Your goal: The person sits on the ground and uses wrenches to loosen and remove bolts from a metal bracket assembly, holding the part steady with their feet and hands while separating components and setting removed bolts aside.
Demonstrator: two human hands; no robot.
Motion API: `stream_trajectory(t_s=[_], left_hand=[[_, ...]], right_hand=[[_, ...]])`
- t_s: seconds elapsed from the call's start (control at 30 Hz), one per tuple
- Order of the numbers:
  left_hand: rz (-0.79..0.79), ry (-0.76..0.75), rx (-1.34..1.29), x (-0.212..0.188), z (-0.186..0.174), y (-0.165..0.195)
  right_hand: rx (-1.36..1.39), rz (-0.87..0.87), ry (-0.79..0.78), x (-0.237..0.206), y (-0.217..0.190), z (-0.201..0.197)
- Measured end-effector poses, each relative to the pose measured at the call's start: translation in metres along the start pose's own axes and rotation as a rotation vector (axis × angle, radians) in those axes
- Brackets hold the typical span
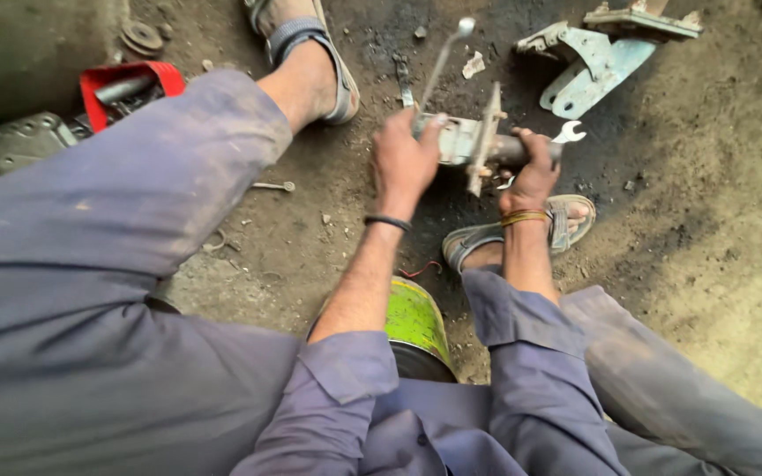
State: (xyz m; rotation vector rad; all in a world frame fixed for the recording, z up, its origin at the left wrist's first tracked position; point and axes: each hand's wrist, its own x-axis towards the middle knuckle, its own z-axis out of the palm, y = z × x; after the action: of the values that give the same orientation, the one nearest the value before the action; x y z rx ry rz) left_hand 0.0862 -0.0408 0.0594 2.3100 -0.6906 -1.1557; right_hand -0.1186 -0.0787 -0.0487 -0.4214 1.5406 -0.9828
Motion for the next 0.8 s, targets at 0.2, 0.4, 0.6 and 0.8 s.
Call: stream_trajectory(t_s=[0.2, 0.4, 0.6, 0.8], left_hand=[[-0.097, -0.089, 0.144, 0.041, 0.009, 0.019], [-0.063, -0.042, 0.261, 0.084, 0.034, 0.071], [0.011, -0.051, 0.140, 0.078, 0.050, 0.062], [0.164, 0.234, -0.333, 0.072, 0.031, 0.026]], right_hand=[[0.218, 0.134, -0.235, -0.011, 0.018, -0.024], [0.160, 0.284, -0.321, -0.018, 0.010, -0.032], [0.054, 0.334, -0.241, -0.030, -0.003, -0.026], [-0.123, 0.210, -0.134, -0.064, -0.012, -0.003]])
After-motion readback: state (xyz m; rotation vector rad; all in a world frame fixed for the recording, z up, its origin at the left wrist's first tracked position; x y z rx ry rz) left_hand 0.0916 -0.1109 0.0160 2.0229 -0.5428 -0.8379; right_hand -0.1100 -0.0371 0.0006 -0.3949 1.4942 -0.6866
